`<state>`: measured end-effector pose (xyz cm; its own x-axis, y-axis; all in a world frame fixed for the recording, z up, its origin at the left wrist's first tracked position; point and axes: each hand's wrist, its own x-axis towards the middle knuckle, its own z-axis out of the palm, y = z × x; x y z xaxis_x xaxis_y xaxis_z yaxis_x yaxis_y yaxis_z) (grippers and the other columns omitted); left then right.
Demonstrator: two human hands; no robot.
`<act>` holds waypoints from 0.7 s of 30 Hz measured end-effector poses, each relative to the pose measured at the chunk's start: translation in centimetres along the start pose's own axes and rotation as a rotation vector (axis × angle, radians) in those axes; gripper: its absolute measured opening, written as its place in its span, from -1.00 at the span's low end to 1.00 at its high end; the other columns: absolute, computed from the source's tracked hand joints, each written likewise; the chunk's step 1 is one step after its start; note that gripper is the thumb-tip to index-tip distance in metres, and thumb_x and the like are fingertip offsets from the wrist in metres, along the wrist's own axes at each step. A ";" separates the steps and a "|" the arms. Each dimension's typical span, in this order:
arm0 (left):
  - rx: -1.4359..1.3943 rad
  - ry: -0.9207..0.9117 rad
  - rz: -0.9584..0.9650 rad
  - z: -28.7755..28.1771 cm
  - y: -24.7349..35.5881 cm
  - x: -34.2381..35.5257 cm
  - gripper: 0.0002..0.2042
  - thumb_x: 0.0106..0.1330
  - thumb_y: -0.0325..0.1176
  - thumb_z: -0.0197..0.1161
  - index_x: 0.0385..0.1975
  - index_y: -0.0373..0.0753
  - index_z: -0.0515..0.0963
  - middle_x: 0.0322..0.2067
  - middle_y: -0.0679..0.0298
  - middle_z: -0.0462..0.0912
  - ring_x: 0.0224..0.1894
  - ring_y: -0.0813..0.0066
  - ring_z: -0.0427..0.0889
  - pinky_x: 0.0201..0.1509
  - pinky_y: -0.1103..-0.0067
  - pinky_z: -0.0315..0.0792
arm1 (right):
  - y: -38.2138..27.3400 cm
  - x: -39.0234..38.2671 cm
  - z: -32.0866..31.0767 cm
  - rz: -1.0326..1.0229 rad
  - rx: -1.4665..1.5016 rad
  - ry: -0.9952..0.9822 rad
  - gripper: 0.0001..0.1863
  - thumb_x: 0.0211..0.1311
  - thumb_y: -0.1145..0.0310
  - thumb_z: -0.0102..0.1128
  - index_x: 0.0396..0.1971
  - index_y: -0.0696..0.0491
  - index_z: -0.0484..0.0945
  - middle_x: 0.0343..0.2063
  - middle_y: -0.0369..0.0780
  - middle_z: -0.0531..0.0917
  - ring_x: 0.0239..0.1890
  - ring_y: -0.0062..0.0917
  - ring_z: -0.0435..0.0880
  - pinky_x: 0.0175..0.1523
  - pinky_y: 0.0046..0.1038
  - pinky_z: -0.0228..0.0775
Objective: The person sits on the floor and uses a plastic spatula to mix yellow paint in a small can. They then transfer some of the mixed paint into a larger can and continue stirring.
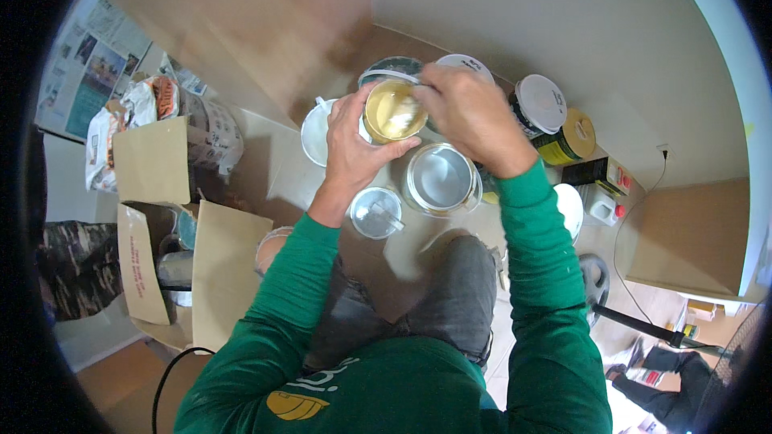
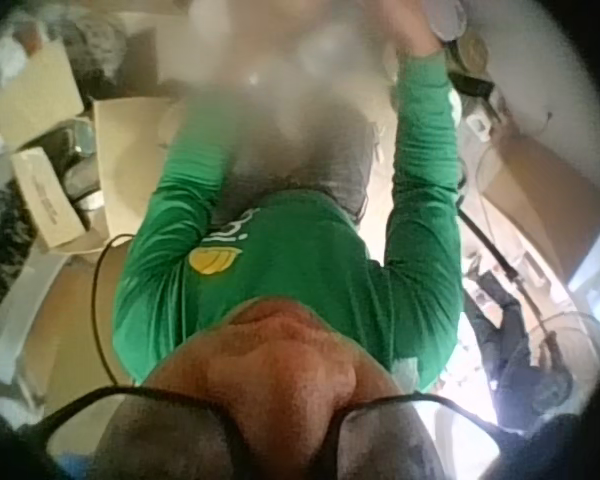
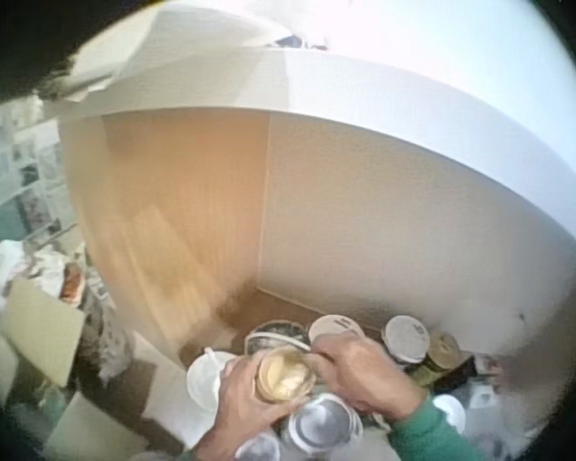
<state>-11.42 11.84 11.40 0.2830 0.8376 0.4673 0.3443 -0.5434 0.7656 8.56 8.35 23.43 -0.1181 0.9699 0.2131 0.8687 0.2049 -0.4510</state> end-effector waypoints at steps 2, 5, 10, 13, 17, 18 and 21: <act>-0.006 -0.019 -0.002 0.5 0.1 0.0 0.00 -0.10 0.05 0.83 0.40 -0.20 0.54 0.20 0.07 0.72 0.27 -0.02 0.57 0.42 0.13 0.44 | 0.2 0.9 1.5 -0.015 0.070 0.127 -0.75 0.49 0.26 0.28 -0.16 0.17 0.72 -0.25 0.12 0.76 -0.13 0.15 0.75 0.00 0.06 0.58; -0.021 -0.011 0.010 0.7 0.3 0.1 0.00 -0.10 0.05 0.83 0.40 -0.22 0.54 0.19 0.06 0.72 0.26 -0.02 0.58 0.41 0.13 0.44 | 1.4 1.2 0.9 0.052 0.007 0.253 -0.76 0.48 0.27 0.30 -0.17 0.17 0.73 -0.27 0.12 0.76 -0.17 0.18 0.74 -0.01 0.04 0.58; -0.055 -0.037 0.007 1.0 0.5 0.1 -0.02 -0.10 0.04 0.84 0.39 -0.21 0.55 0.18 0.05 0.72 0.26 -0.02 0.59 0.39 0.14 0.46 | 1.4 -1.1 0.6 0.051 0.066 0.099 -0.76 0.51 0.26 0.31 -0.13 0.16 0.72 -0.25 0.11 0.76 -0.14 0.17 0.74 -0.01 0.03 0.59; -0.116 -0.025 0.029 1.9 0.9 0.1 -0.02 -0.10 0.01 0.84 0.39 -0.19 0.55 0.17 0.04 0.72 0.26 -0.02 0.60 0.39 0.14 0.47 | 1.9 -0.4 1.6 0.079 0.095 0.292 -0.74 0.52 0.25 0.30 -0.15 0.19 0.69 -0.21 0.15 0.74 -0.12 0.18 0.72 -0.01 0.01 0.57; -0.151 -0.011 0.001 0.5 0.1 -0.7 -0.04 -0.11 -0.04 0.84 0.38 -0.18 0.55 0.21 0.03 0.70 0.27 -0.03 0.60 0.39 0.14 0.46 | 0.0 -1.4 -0.7 0.215 -0.041 0.029 -0.74 0.56 0.24 0.28 -0.12 0.16 0.70 -0.24 0.11 0.75 -0.17 0.11 0.73 -0.04 -0.03 0.54; -0.137 0.003 -0.020 0.0 -0.1 -0.8 -0.04 -0.12 -0.03 0.84 0.38 -0.18 0.56 0.22 0.03 0.70 0.27 -0.04 0.60 0.40 0.13 0.45 | -0.2 -1.4 -0.5 0.207 -0.045 -0.076 -0.74 0.58 0.23 0.27 -0.11 0.15 0.70 -0.26 0.09 0.75 -0.20 0.06 0.73 -0.06 -0.04 0.53; -0.285 0.088 0.083 2.1 0.8 -2.4 -0.01 -0.16 0.03 0.84 0.36 -0.19 0.56 0.20 0.04 0.68 0.26 -0.11 0.57 0.46 0.09 0.33 | 5.2 -4.8 2.4 0.216 0.136 0.129 -0.65 0.69 0.18 0.18 0.05 0.19 0.71 -0.10 0.04 0.82 -0.11 -0.23 0.79 0.07 -0.19 0.59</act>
<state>-9.98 9.24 9.96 0.2171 0.7991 0.5607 0.0547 -0.5834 0.8103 12.49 5.09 17.96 0.1329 0.9699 0.2038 0.7933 0.0191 -0.6085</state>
